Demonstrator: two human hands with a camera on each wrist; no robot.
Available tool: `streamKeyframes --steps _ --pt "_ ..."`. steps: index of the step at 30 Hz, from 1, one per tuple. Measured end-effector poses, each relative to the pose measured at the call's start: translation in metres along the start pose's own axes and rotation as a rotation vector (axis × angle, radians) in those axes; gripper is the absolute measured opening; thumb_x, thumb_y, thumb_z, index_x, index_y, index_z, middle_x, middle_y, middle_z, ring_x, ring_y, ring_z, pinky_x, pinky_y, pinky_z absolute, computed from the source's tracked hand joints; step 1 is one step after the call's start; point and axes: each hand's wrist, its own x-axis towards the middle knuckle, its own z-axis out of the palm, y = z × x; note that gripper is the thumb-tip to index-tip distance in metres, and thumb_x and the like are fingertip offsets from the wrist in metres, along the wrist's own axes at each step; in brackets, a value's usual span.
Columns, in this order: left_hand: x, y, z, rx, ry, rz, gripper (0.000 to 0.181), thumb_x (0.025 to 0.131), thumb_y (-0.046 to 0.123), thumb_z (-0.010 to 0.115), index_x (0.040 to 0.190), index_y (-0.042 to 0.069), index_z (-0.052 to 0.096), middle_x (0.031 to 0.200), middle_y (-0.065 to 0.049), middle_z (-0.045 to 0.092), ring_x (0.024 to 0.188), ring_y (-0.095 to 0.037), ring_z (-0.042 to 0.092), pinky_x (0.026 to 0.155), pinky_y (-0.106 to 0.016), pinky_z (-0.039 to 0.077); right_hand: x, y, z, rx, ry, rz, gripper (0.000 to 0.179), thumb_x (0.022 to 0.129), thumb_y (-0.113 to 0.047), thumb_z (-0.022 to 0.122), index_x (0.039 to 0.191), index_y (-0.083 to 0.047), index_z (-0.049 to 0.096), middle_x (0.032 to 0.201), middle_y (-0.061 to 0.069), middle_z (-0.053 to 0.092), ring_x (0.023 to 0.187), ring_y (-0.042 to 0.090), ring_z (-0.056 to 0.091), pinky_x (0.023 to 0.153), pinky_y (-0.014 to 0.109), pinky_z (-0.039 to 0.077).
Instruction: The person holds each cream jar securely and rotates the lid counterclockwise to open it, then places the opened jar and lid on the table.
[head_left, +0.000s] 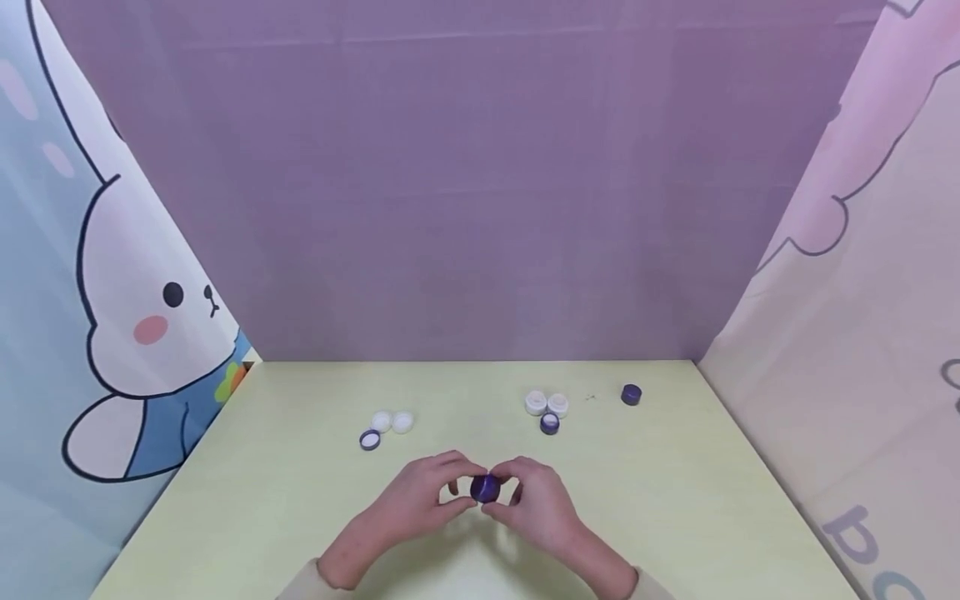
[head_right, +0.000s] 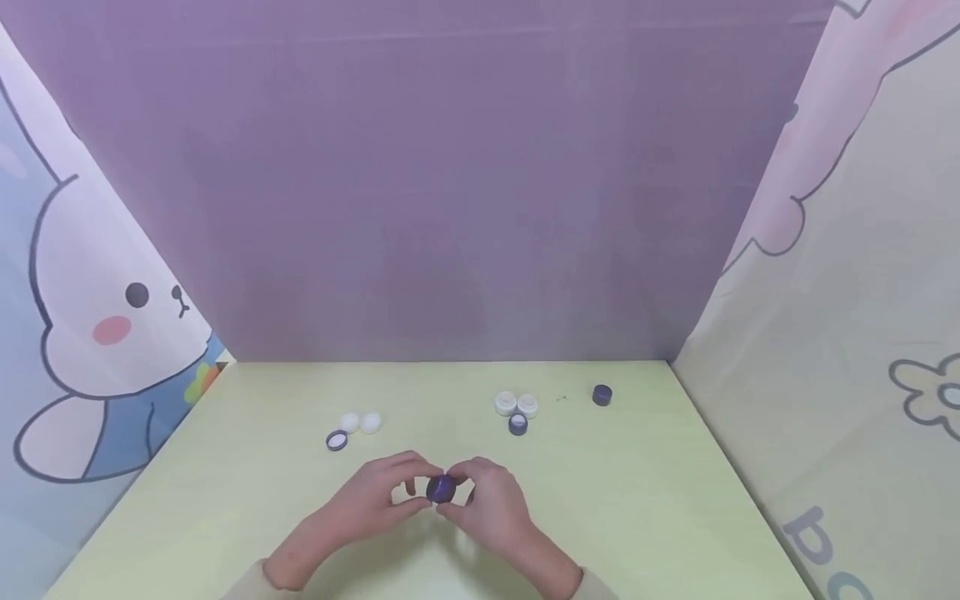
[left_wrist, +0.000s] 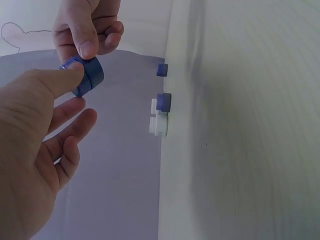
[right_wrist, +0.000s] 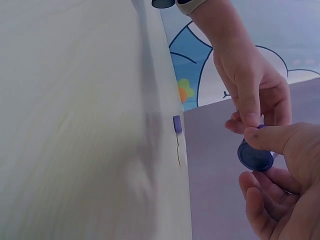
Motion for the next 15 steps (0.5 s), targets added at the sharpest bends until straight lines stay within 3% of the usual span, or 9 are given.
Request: streamKeyframes --steps 4,8,15 --pt "-0.0021 -0.0014 0.0033 0.034 0.022 -0.051 0.033 0.086 0.040 0.074 0.115 0.025 0.067 0.099 0.019 0.063 0.071 0.002 0.056 0.059 -0.008 0.041 -0.0010 0.0004 -0.0003 -0.029 0.003 -0.017 0.033 0.071 -0.022 0.088 0.098 -0.015 0.072 0.090 -0.006 0.067 0.056 -0.003 0.052 0.053 0.018 0.047" --pt "-0.0034 -0.0020 0.0039 0.068 0.068 -0.036 0.043 0.084 0.048 0.072 0.117 0.020 0.068 0.097 0.015 0.066 0.069 0.002 0.056 0.060 -0.009 0.041 -0.0003 0.0006 0.0011 -0.050 0.002 -0.023 0.033 0.071 -0.025 0.088 0.098 -0.016 0.071 0.091 -0.007 0.067 0.056 -0.004 0.051 0.053 0.018 0.046" --pt "-0.0037 -0.0033 0.0021 -0.022 0.017 0.004 0.047 0.085 0.018 0.077 0.129 0.023 0.062 0.110 0.013 0.062 0.076 0.003 0.057 0.061 -0.014 0.048 0.0035 0.0043 -0.0014 -0.029 -0.002 -0.016 0.034 0.071 -0.017 0.087 0.100 -0.014 0.070 0.093 -0.005 0.068 0.054 -0.002 0.052 0.052 0.019 0.047"
